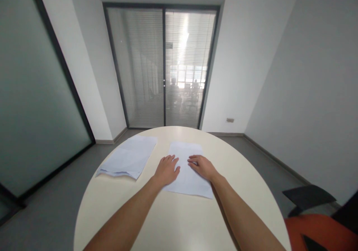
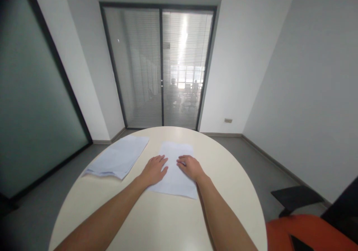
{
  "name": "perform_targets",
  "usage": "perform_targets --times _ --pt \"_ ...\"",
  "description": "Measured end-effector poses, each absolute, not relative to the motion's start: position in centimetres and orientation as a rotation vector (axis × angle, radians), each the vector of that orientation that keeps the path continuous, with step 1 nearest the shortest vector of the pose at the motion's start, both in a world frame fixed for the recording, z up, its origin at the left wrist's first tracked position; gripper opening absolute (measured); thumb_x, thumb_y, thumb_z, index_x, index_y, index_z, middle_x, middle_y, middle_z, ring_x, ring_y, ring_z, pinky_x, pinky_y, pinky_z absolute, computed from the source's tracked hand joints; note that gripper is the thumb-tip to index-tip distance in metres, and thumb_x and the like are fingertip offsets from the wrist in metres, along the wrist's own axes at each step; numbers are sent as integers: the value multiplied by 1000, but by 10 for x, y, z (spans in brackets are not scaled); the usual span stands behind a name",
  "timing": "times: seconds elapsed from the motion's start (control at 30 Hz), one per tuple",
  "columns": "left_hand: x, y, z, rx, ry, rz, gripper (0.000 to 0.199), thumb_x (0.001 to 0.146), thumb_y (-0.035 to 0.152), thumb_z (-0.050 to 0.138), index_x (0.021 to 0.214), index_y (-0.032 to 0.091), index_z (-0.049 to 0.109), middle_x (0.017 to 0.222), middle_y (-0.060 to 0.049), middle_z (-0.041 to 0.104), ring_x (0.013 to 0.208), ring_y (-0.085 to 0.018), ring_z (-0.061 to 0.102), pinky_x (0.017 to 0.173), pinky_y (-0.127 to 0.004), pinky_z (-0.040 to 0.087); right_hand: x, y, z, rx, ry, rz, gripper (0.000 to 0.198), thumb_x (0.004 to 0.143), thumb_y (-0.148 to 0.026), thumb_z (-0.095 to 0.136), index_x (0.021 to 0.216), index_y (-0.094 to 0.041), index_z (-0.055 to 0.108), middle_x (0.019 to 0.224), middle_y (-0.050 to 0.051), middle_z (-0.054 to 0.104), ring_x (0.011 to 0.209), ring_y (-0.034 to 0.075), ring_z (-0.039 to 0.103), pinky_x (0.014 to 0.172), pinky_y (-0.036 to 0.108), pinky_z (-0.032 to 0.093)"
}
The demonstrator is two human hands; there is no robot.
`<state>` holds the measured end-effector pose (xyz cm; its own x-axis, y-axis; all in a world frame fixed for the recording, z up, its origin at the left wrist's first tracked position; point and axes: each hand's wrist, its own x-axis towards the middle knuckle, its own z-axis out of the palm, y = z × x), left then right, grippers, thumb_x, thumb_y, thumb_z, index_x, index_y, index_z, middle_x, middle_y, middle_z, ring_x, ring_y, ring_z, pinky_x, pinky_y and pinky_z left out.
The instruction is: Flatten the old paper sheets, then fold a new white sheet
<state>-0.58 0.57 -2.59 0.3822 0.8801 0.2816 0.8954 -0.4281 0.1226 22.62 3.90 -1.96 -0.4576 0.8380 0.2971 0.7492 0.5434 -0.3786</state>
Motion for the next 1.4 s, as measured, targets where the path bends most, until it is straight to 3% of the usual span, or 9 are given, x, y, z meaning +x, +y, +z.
perform_targets --times 0.33,0.43,0.6,0.77,0.97,1.17,1.3,1.4 --pt "-6 8 -25 -2519 -1642 -636 33 95 29 50 123 18 64 126 -11 66 119 -27 58 106 -43 39 228 41 -21 -1277 -2290 314 27 92 -36 59 106 -25 78 119 5 73 113 24 65 100 35 48" --pt "-8 10 -24 -2522 -1670 -636 29 94 27 51 117 19 66 121 -10 68 115 -26 59 104 -42 42 235 44 -26 -1288 -2275 308 30 92 -37 58 111 -22 76 122 7 71 116 24 64 103 36 46" --pt "-13 13 -26 -2488 -1719 -641 35 95 29 51 124 17 65 133 -12 63 125 -27 55 110 -42 38 252 49 -31 -1444 -2262 237 47 93 -44 55 127 -14 68 139 16 59 129 30 55 111 42 41" --pt "-16 15 -26 -2483 -1766 -619 34 95 27 52 123 18 67 135 -11 63 127 -26 56 111 -41 39 266 50 -29 -1410 -2309 315 55 90 -50 58 131 -15 65 144 17 55 136 31 49 113 44 38" --pt "-17 16 -23 -2493 -1780 -638 29 94 23 53 119 20 69 132 -9 65 124 -24 58 108 -39 42 275 49 -26 -1290 -2314 517 57 86 -58 63 126 -19 69 146 17 53 138 31 46 116 48 34" --pt "-24 20 -23 -2534 -1754 -703 27 94 22 53 115 21 71 125 -7 69 116 -21 63 105 -35 44 287 51 -32 -1261 -2207 608 56 82 -63 66 118 -20 73 145 16 54 134 34 51 109 49 43" --pt "-28 23 -26 -2560 -1727 -689 29 96 24 51 118 21 70 130 -6 67 123 -22 59 109 -36 40 298 54 -31 -1284 -2265 453 50 87 -59 61 115 -20 75 131 14 66 132 32 52 118 52 30" --pt "-29 24 -28 -2537 -1751 -634 33 98 26 47 124 21 67 139 -7 61 133 -26 51 112 -44 37 298 52 -27 -1305 -2306 410 48 91 -58 55 115 -21 75 127 12 68 132 30 53 121 51 24"
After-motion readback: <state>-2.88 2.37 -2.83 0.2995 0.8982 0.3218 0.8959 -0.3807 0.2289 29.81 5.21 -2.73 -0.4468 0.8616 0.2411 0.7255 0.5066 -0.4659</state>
